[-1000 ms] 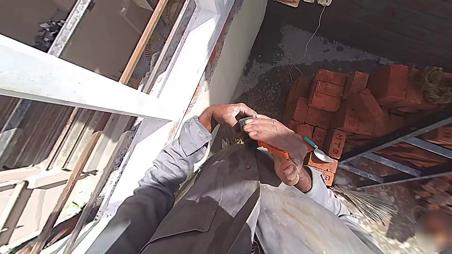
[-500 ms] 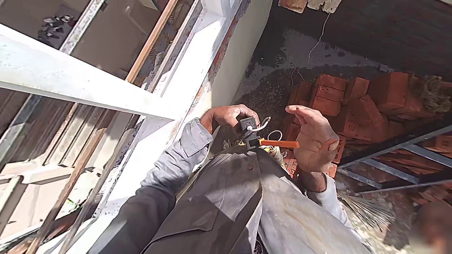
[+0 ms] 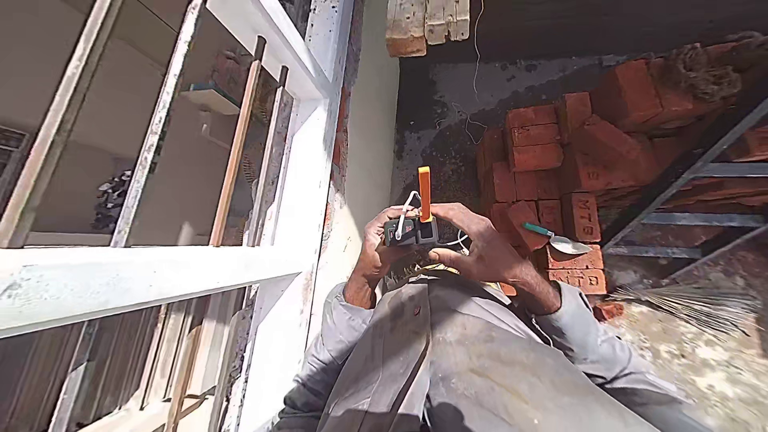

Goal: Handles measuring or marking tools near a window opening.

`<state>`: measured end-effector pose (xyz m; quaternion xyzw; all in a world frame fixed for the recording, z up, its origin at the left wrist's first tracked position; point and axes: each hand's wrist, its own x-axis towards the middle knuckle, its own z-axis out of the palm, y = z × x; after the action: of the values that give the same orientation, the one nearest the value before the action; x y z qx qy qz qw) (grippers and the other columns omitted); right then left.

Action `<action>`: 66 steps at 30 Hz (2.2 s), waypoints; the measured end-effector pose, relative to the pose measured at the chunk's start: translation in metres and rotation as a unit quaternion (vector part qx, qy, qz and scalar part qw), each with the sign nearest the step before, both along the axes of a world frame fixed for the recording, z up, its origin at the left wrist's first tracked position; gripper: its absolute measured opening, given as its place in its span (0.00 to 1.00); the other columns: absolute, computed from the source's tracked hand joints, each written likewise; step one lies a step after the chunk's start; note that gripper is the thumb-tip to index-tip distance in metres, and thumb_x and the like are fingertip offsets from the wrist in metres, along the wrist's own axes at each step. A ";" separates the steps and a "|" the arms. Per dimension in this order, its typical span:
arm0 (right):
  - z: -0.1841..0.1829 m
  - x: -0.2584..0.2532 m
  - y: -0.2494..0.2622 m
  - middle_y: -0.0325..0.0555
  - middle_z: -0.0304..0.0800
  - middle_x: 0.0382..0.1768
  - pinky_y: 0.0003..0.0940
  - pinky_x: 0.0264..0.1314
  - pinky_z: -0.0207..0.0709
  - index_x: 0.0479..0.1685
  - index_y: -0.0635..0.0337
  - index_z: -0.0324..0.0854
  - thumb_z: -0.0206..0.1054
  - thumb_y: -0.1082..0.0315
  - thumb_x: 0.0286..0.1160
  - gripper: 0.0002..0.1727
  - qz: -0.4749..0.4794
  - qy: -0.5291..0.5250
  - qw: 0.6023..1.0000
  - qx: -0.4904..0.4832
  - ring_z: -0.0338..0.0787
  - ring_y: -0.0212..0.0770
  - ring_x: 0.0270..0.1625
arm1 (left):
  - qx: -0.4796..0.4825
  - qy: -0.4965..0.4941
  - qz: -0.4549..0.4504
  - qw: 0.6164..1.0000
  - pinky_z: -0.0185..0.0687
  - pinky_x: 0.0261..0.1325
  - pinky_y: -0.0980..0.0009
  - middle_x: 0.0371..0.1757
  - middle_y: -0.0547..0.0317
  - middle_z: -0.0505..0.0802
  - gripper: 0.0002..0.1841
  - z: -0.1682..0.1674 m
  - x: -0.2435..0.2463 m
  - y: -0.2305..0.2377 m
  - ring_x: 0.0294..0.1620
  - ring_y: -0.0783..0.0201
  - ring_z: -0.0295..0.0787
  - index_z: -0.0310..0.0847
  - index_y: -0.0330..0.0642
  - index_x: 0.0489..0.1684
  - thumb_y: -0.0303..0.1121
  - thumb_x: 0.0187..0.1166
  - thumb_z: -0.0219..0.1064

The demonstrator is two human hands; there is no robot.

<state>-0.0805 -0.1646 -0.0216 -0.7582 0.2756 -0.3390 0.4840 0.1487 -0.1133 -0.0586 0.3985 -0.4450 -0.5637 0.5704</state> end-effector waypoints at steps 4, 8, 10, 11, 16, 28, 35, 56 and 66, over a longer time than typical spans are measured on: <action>0.005 0.001 -0.013 0.46 0.90 0.64 0.33 0.76 0.80 0.67 0.64 0.83 0.75 0.64 0.73 0.24 -0.005 -0.059 0.998 -0.017 0.86 0.34 0.70 | -0.004 -0.008 0.046 0.999 0.90 0.62 0.64 0.56 0.59 0.93 0.24 0.012 -0.017 0.004 0.55 0.65 0.92 0.84 0.39 0.59 0.23 0.62 0.81; 0.010 -0.012 -0.030 0.47 0.90 0.61 0.30 0.73 0.82 0.66 0.68 0.83 0.74 0.65 0.74 0.23 0.063 -0.068 0.995 -0.025 0.88 0.33 0.66 | -0.020 -0.002 -0.002 1.000 0.88 0.66 0.62 0.60 0.58 0.92 0.27 0.015 -0.020 0.005 0.59 0.64 0.91 0.78 0.37 0.68 0.29 0.68 0.80; 0.012 -0.018 -0.037 0.46 0.91 0.59 0.29 0.71 0.83 0.63 0.67 0.84 0.74 0.65 0.74 0.21 0.087 -0.070 0.994 -0.022 0.89 0.32 0.64 | 0.003 0.004 -0.031 1.000 0.86 0.69 0.61 0.61 0.60 0.92 0.30 0.018 -0.022 0.007 0.61 0.65 0.90 0.74 0.36 0.71 0.31 0.68 0.80; 0.013 -0.021 -0.038 0.44 0.91 0.57 0.28 0.69 0.84 0.62 0.66 0.84 0.74 0.64 0.73 0.21 0.097 -0.065 0.993 -0.020 0.89 0.32 0.62 | 0.028 0.001 -0.043 0.999 0.86 0.71 0.60 0.62 0.60 0.92 0.33 0.020 -0.023 0.009 0.62 0.65 0.90 0.73 0.35 0.72 0.32 0.67 0.81; 0.022 -0.036 -0.047 0.43 0.93 0.55 0.26 0.67 0.85 0.61 0.64 0.86 0.74 0.69 0.71 0.19 0.176 -0.045 0.983 0.003 0.90 0.31 0.60 | 0.089 -0.010 -0.178 0.980 0.84 0.76 0.57 0.70 0.55 0.88 0.49 0.027 -0.018 0.014 0.71 0.61 0.86 0.61 0.29 0.81 0.43 0.61 0.87; 0.046 -0.041 -0.068 0.42 0.93 0.59 0.29 0.71 0.84 0.66 0.63 0.86 0.73 0.73 0.71 0.21 0.322 -0.019 0.946 0.020 0.90 0.33 0.64 | 0.063 0.093 -0.285 0.952 0.67 0.87 0.59 0.84 0.54 0.76 0.58 0.010 -0.010 0.022 0.85 0.60 0.70 0.52 0.38 0.90 0.69 0.65 0.72; 0.044 -0.034 -0.071 0.44 0.92 0.64 0.32 0.76 0.81 0.67 0.63 0.86 0.72 0.70 0.71 0.22 0.332 -0.038 0.943 -0.003 0.89 0.36 0.69 | 0.034 -0.012 -0.217 0.975 0.66 0.88 0.61 0.84 0.51 0.76 0.63 0.017 -0.011 0.029 0.85 0.62 0.70 0.49 0.30 0.90 0.74 0.64 0.69; 0.045 0.007 -0.027 0.61 0.83 0.74 0.42 0.85 0.73 0.70 0.79 0.77 0.40 0.23 0.78 0.58 0.162 -0.266 0.950 -0.025 0.80 0.46 0.80 | 0.061 0.166 -0.135 0.975 0.75 0.80 0.64 0.71 0.68 0.88 0.35 -0.009 -0.019 0.025 0.73 0.70 0.82 0.72 0.53 0.79 0.52 0.71 0.78; 0.043 0.012 -0.018 0.60 0.86 0.70 0.41 0.85 0.72 0.68 0.77 0.80 0.41 0.26 0.81 0.54 0.199 -0.259 0.945 0.003 0.81 0.45 0.79 | 0.063 0.162 -0.111 0.978 0.75 0.79 0.66 0.66 0.72 0.90 0.30 -0.005 -0.020 0.032 0.70 0.74 0.83 0.77 0.52 0.73 0.46 0.70 0.80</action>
<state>-0.0682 -0.1824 0.0218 -0.6824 -0.0144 -0.4194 0.5985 0.1288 -0.0812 -0.0633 0.2851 -0.3512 -0.7078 0.5425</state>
